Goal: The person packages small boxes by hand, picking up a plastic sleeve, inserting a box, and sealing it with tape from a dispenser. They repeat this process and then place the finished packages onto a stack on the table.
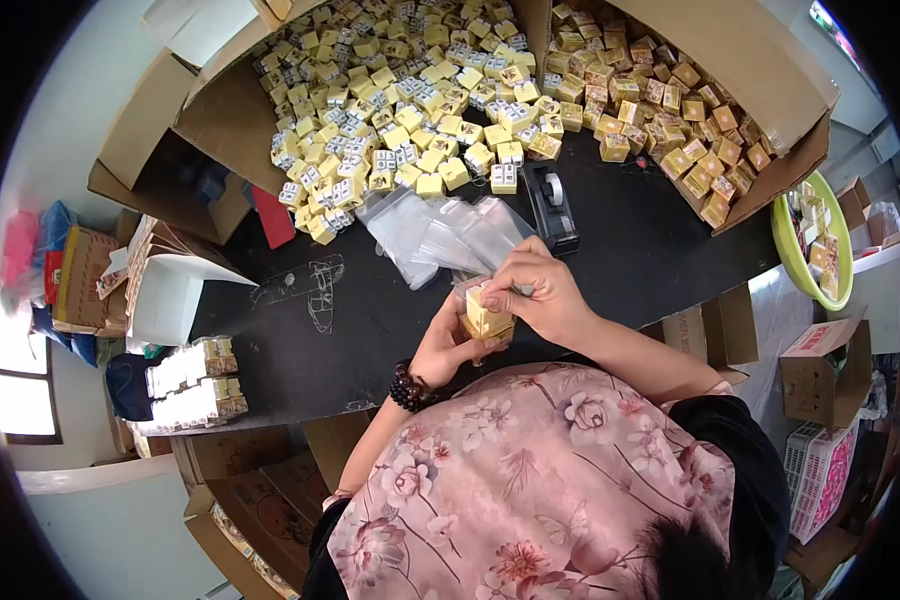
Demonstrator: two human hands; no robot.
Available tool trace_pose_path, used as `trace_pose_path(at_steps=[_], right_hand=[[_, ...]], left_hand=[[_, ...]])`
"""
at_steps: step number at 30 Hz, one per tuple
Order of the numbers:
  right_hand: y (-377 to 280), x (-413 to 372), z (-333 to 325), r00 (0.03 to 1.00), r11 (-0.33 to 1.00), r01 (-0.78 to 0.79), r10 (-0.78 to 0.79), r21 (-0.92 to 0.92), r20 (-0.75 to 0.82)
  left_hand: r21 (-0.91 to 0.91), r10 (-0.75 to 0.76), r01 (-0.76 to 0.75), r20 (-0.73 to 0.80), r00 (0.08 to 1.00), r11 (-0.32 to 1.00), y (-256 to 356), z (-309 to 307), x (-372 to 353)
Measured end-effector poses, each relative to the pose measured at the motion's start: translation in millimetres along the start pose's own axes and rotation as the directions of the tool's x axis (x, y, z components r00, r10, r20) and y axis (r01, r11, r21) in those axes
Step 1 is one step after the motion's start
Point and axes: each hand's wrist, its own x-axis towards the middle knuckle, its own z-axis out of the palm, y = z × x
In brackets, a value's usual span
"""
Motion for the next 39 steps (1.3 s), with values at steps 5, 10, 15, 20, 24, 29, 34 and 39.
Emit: trace_pose_path(at_steps=[5,10,15,20,24,29,34,39], right_hand=[[-3.9,-12.2,9.7,0.971,0.897,-0.160,0.218,0.411,-0.099],[9.7,-13.0,6.4,0.994,0.991,-0.081,0.073,0.105,0.079],[12.8,-18.3,15.0,0.973,0.892,-0.224,0.183,0.393,0.140],[8.6,-14.1,12.2,0.962,0.782,-0.225,0.274,0.582,0.003],[7.1,-11.7,3.7,0.931,0.813,-0.363,0.298,0.454,0.211],[19.8,-16.0,-1.4,0.895,0.675,-0.440,0.383,0.592,0.229],[21.7,-16.9,-18.6,0.936,0.896,-0.287,0.186,0.338,0.300],[12.8,-33.5,-26.4,0.953,0.983,-0.122,0.077,0.139,0.294]], left_hand=[[-0.261,0.105,-0.102,-0.003,0.994,0.960,-0.3,6.9,2.1],[-0.453,-0.119,0.136,0.065,0.991,0.881,-2.8,-2.1,7.0],[-0.509,-0.205,0.241,0.126,0.971,0.826,-1.5,2.6,6.9],[-0.439,-0.017,0.105,0.200,0.980,0.892,0.0,1.5,3.5],[-0.236,-0.124,0.137,0.072,0.990,0.962,-3.9,4.7,8.4],[0.072,-0.084,0.079,0.070,0.994,0.994,-3.6,1.3,12.2],[-0.118,-0.169,0.182,0.112,0.979,0.976,-5.4,4.5,12.9],[-0.272,-0.293,0.313,0.114,0.949,0.910,3.0,21.1,24.6]])
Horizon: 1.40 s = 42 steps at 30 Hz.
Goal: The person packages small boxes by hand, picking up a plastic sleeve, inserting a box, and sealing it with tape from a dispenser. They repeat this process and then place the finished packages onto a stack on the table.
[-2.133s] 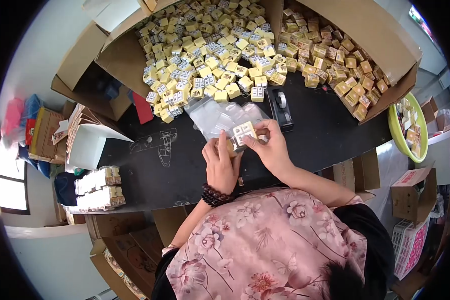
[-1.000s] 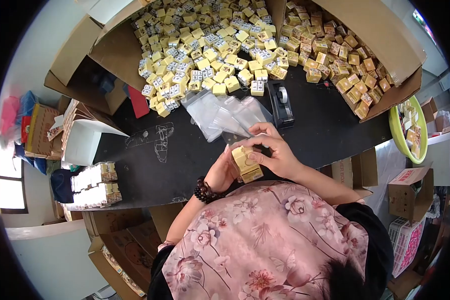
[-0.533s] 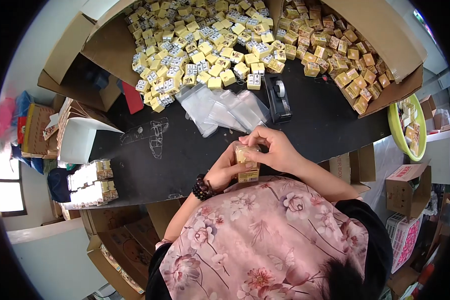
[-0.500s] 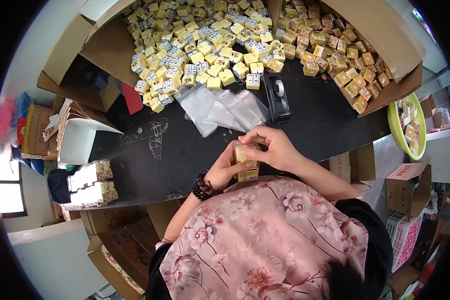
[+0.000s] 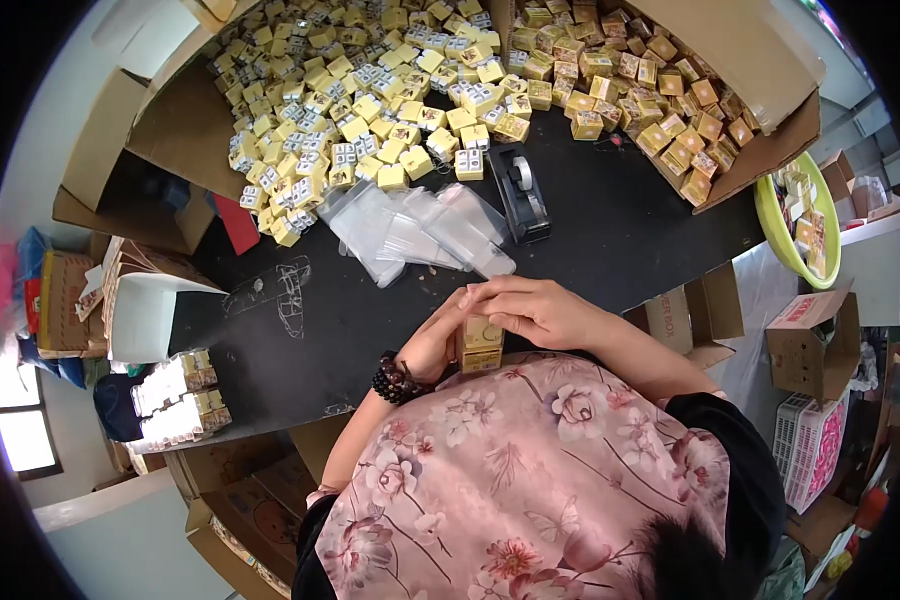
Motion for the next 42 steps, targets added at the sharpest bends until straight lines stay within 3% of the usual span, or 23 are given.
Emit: trace_pose_path(at_steps=[2,3,5,6,7,9,10,11,12,13,14,16,17,22,26,28,31,33,35,37,38,40,42], right_hand=[[7.7,-9.4,0.0,0.977,0.919,0.209,-0.211,-0.335,0.031],[11.1,-13.6,-2.0,0.981,0.930,0.193,-0.189,-0.314,0.043],[13.6,-18.5,-13.9,0.971,0.968,0.093,-0.140,-0.232,-0.195],[28.5,-19.6,-13.3,0.885,0.990,-0.061,-0.007,-0.130,-0.466],[34.9,-12.1,-20.6,0.707,0.963,-0.267,0.226,0.043,-0.671],[95.4,-8.7,-41.1,0.601,0.912,-0.409,0.248,-0.026,-0.760],[93.4,-4.6,-50.3,0.595,0.912,-0.410,0.245,-0.027,-0.765],[90.1,-0.8,-58.9,0.597,0.830,-0.480,0.547,0.285,-0.587],[88.4,2.1,-65.8,0.570,0.633,-0.551,0.762,0.543,-0.308],[92.2,1.1,-71.7,0.553,0.550,-0.515,0.799,0.658,-0.235],[92.1,0.1,-72.7,0.550,0.549,-0.511,0.800,0.661,-0.240],[88.5,-1.0,-71.6,0.593,0.315,-0.249,0.797,0.916,-0.113],[84.4,-3.6,-70.1,0.590,0.313,-0.249,0.800,0.917,-0.113],[89.3,-25.0,-34.1,0.519,0.563,-0.376,0.786,0.736,-0.336],[109.7,-33.5,-23.1,0.531,0.594,-0.292,0.753,0.750,-0.390],[95.5,-33.9,-23.9,0.536,0.603,-0.267,0.741,0.752,-0.404],[104.5,-34.3,-24.0,0.513,0.594,-0.304,0.761,0.745,-0.397],[108.3,-33.5,-26.9,0.510,0.590,-0.340,0.770,0.732,-0.384],[107.6,-39.8,-24.9,0.505,0.581,-0.381,0.782,0.719,-0.365],[101.9,-46.2,-21.4,0.604,0.574,-0.240,0.720,0.783,-0.342],[97.5,-50.6,-19.3,0.609,0.571,-0.248,0.720,0.783,-0.333],[68.0,-54.4,-18.0,0.746,0.490,-0.068,0.603,0.869,-0.281],[44.3,-51.7,-19.2,0.773,0.500,-0.063,0.571,0.864,-0.275]], left_hand=[[0.047,-0.029,0.029,0.017,0.999,0.998,-1.7,1.3,9.1],[0.093,-0.050,0.048,0.022,0.998,0.995,-1.7,1.1,13.8],[0.064,-0.069,0.066,0.040,0.997,0.996,-3.7,-8.3,33.0],[0.024,-0.081,0.080,0.050,0.995,0.996,-2.0,-10.3,43.8],[0.056,0.012,-0.014,0.032,0.999,0.998,3.3,-4.9,56.3],[0.116,0.023,-0.021,-0.016,1.000,0.993,10.5,-8.0,83.7],[0.137,-0.004,0.002,0.013,1.000,0.991,12.6,-12.9,96.2],[0.143,-0.005,0.002,0.020,1.000,0.990,12.7,-16.2,103.7],[0.150,-0.041,0.034,0.041,0.998,0.988,13.6,-17.3,109.1],[0.157,-0.079,0.068,0.060,0.995,0.985,13.5,-18.5,112.9],[0.161,-0.084,0.073,0.064,0.994,0.984,13.3,-20.0,115.1],[0.110,-0.098,0.086,0.112,0.989,0.990,13.5,-22.1,116.7],[0.109,-0.102,0.090,0.113,0.988,0.990,13.2,-22.4,117.5],[0.103,-0.095,0.086,0.082,0.992,0.991,12.5,-21.2,119.4],[0.085,-0.084,0.079,0.054,0.995,0.993,8.5,-16.4,115.3],[0.223,0.111,-0.095,-0.061,0.992,0.970,9.2,-7.6,107.6],[0.228,0.135,-0.111,-0.092,0.987,0.967,12.7,-0.6,98.0],[0.202,0.190,-0.168,-0.097,0.977,0.965,14.3,2.1,95.3],[-0.100,0.160,-0.165,-0.051,0.986,0.981,21.9,6.2,86.3],[-0.109,0.164,-0.172,-0.076,0.984,0.979,30.3,6.2,75.7],[-0.165,0.148,-0.155,-0.050,0.988,0.974,35.5,6.5,68.8],[-0.225,0.130,-0.142,-0.067,0.989,0.964,43.8,15.0,55.8],[-0.264,0.129,-0.140,-0.060,0.990,0.954,49.1,21.0,47.5]])
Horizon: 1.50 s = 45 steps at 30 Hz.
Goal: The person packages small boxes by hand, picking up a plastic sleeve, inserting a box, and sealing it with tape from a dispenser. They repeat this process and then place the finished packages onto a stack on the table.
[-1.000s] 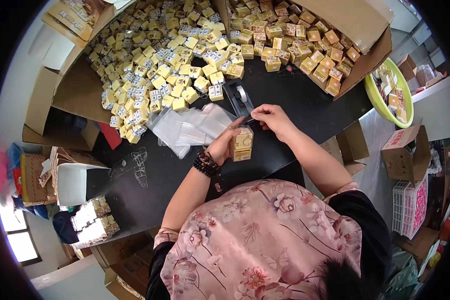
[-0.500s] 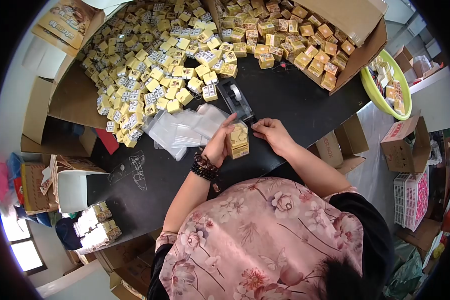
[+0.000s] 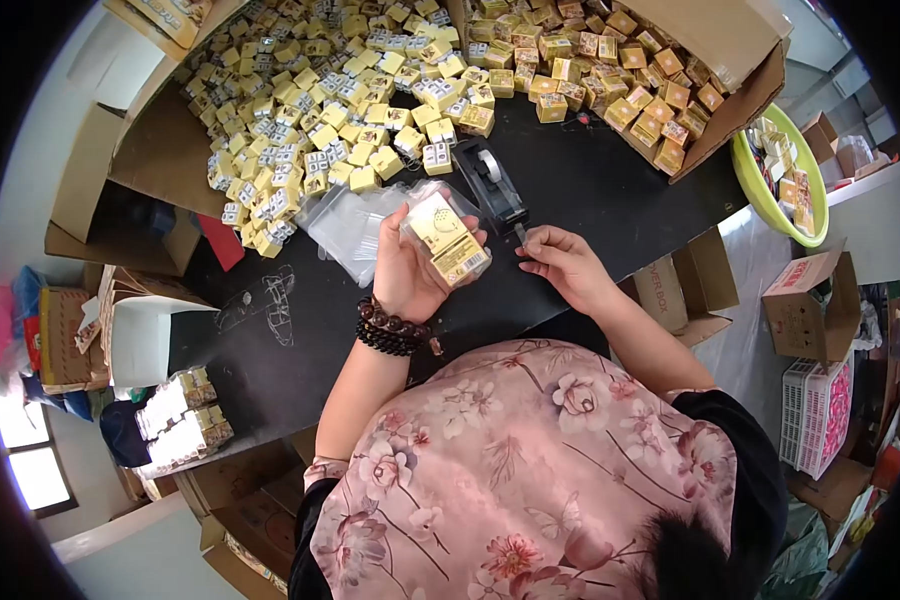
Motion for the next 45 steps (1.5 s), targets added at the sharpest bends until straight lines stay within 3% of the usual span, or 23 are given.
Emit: trace_pose_path(at_steps=[5,7,8,10,12,14,18,20,23,27,29,30,31,33,34,36,38,39,40,41,42,43,45], right_hand=[[-22.9,-14.2,38.2,0.988,0.994,0.098,-0.090,-0.055,0.128],[-27.9,-15.0,55.2,0.949,0.955,0.257,-0.221,-0.145,0.226],[-32.5,-15.3,65.3,0.948,0.955,0.258,-0.222,-0.147,0.227],[-40.1,-15.6,84.3,0.950,0.931,0.277,-0.229,-0.237,0.212],[-41.4,-10.6,95.2,0.965,0.933,0.234,-0.188,-0.275,0.183],[-40.9,-6.9,99.5,0.976,0.931,0.192,-0.149,-0.312,0.157],[-37.1,-1.5,102.0,0.994,0.902,0.091,-0.058,-0.423,0.091],[-33.4,2.1,101.0,0.998,0.886,0.042,-0.016,-0.461,0.061],[-25.2,9.7,97.0,0.996,0.877,0.027,0.016,-0.481,0.086],[-14.0,11.1,101.5,0.989,0.734,0.149,-0.120,-0.663,0.089],[-0.6,12.0,100.4,0.953,0.536,0.267,-0.267,-0.800,0.139],[6.9,13.1,99.4,0.954,0.538,0.268,-0.261,-0.800,0.144],[14.1,14.3,98.5,0.939,0.499,0.314,-0.287,-0.808,0.188],[20.2,12.7,99.8,0.912,0.419,0.399,-0.272,-0.816,0.307],[23.7,12.7,99.8,0.912,0.422,0.402,-0.263,-0.813,0.314],[35.3,19.0,98.2,0.928,0.500,0.359,-0.099,-0.788,0.360],[50.8,40.0,82.7,0.856,0.292,0.498,-0.320,-0.817,0.407],[58.7,56.4,75.2,0.764,0.148,0.559,-0.474,-0.816,0.438],[59.4,69.7,68.1,0.804,0.145,0.491,-0.456,-0.859,0.382],[68.4,88.1,55.7,0.746,-0.036,0.463,-0.523,-0.886,0.412],[73.3,104.1,45.1,0.801,-0.133,0.346,-0.473,-0.929,0.366],[73.6,118.9,38.3,0.883,-0.013,0.295,-0.380,-0.955,0.277],[69.3,128.1,46.8,0.936,0.005,0.220,-0.281,-0.976,0.210]], left_hand=[[-0.082,-0.008,0.019,0.137,0.991,0.996,1.8,0.7,-8.6],[0.155,0.168,-0.166,0.006,0.986,0.974,-4.7,10.1,-12.3],[0.154,0.169,-0.168,0.008,0.986,0.974,-9.3,11.8,-15.1],[0.469,0.392,-0.364,0.039,0.919,0.805,-16.8,13.4,-20.4],[0.560,0.444,-0.423,0.107,0.890,0.712,-18.1,3.7,-18.8],[0.648,0.575,-0.568,0.237,0.783,0.507,-19.7,10.9,-25.1],[0.653,0.596,-0.564,0.210,0.775,0.505,-21.0,4.3,-30.7],[0.679,0.624,-0.601,0.263,0.736,0.422,-23.6,-0.4,-30.3],[0.688,0.604,-0.588,0.268,0.751,0.425,-21.6,0.1,-36.4],[0.704,0.589,-0.551,0.231,0.775,0.449,-23.3,-9.9,-39.2],[0.465,0.453,-0.455,0.123,0.883,0.759,-32.4,-26.2,-40.1],[0.415,0.357,-0.339,0.038,0.933,0.844,-33.1,-20.2,-47.9],[0.414,0.361,-0.340,0.030,0.932,0.844,-36.0,-23.3,-52.7],[-0.041,0.124,-0.125,-0.015,0.992,0.991,-44.0,-34.2,-60.4],[-0.124,0.081,-0.077,0.028,0.996,0.989,-48.8,-50.0,-64.5],[-0.070,0.081,-0.082,-0.017,0.997,0.994,-48.7,-71.9,-87.9],[-0.023,0.106,-0.109,-0.102,0.989,0.994,-36.8,-98.2,-112.6],[0.047,0.167,-0.161,-0.209,0.963,0.986,-28.1,-110.3,-126.0],[0.124,0.243,-0.214,-0.325,0.914,0.969,-19.5,-122.7,-141.2],[0.295,0.349,-0.229,-0.468,0.812,0.928,-14.1,-145.3,-154.5],[0.534,0.519,-0.208,-0.536,0.666,0.819,-6.5,-160.3,-167.5],[0.728,0.669,-0.111,-0.545,0.505,0.677,1.3,-177.5,-180.2],[0.836,0.814,0.383,-0.510,0.277,0.393,17.1,-231.5,-218.3]])
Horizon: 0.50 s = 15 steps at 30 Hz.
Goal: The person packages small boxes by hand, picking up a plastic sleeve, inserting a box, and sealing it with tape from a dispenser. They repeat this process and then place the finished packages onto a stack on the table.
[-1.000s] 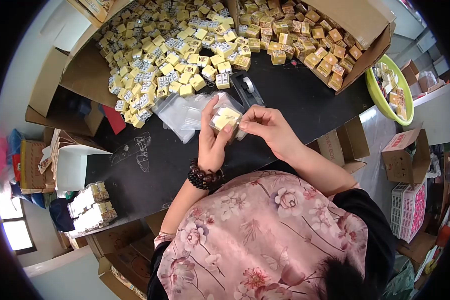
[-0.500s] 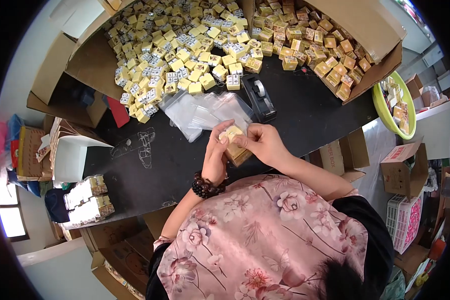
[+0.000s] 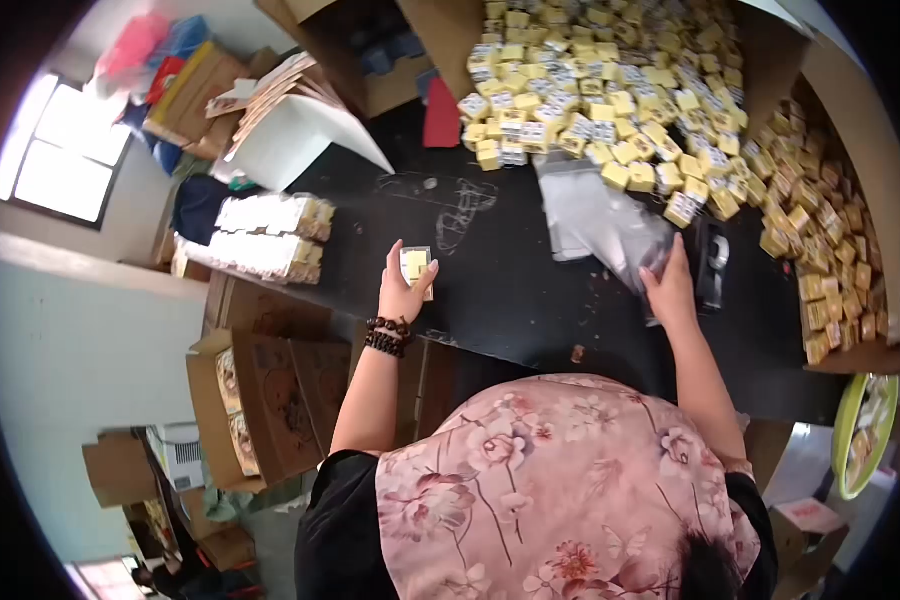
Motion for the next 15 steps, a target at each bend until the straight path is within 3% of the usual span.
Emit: trace_pose_path(at_steps=[1,2,4,5,8,12,15], right_hand=[[-0.4,4.0,1.4,1.000,1.000,-0.009,0.009,-0.007,0.016],[-1.5,7.0,1.4,0.999,0.999,-0.027,0.027,-0.022,0.023],[-8.6,12.1,-2.1,0.996,0.996,-0.074,0.077,-0.058,0.043],[-9.2,13.7,-3.6,0.997,0.996,-0.059,0.061,-0.068,0.039],[-28.8,12.5,-9.3,0.995,0.989,-0.097,0.099,-0.116,0.013],[-30.6,11.6,-4.7,0.993,0.976,-0.114,0.107,-0.188,-0.047],[-31.0,11.3,-6.0,0.992,0.986,-0.101,0.091,-0.129,-0.082]], left_hand=[[0.246,0.015,0.010,-0.101,0.995,0.969,-14.7,-12.7,8.7],[0.319,0.039,0.010,-0.146,0.989,0.948,-39.3,-25.3,20.1],[0.562,0.005,0.165,-0.288,0.958,0.811,-46.5,-44.5,36.4],[0.568,-0.003,0.206,-0.338,0.941,0.797,-49.6,-52.6,44.5],[0.600,0.186,0.178,-0.494,0.849,0.780,-73.5,-60.0,77.3],[0.638,0.277,0.135,-0.502,0.819,0.758,-75.3,-60.3,113.3],[0.686,0.320,0.106,-0.464,0.826,0.720,-79.8,-60.4,130.2]])
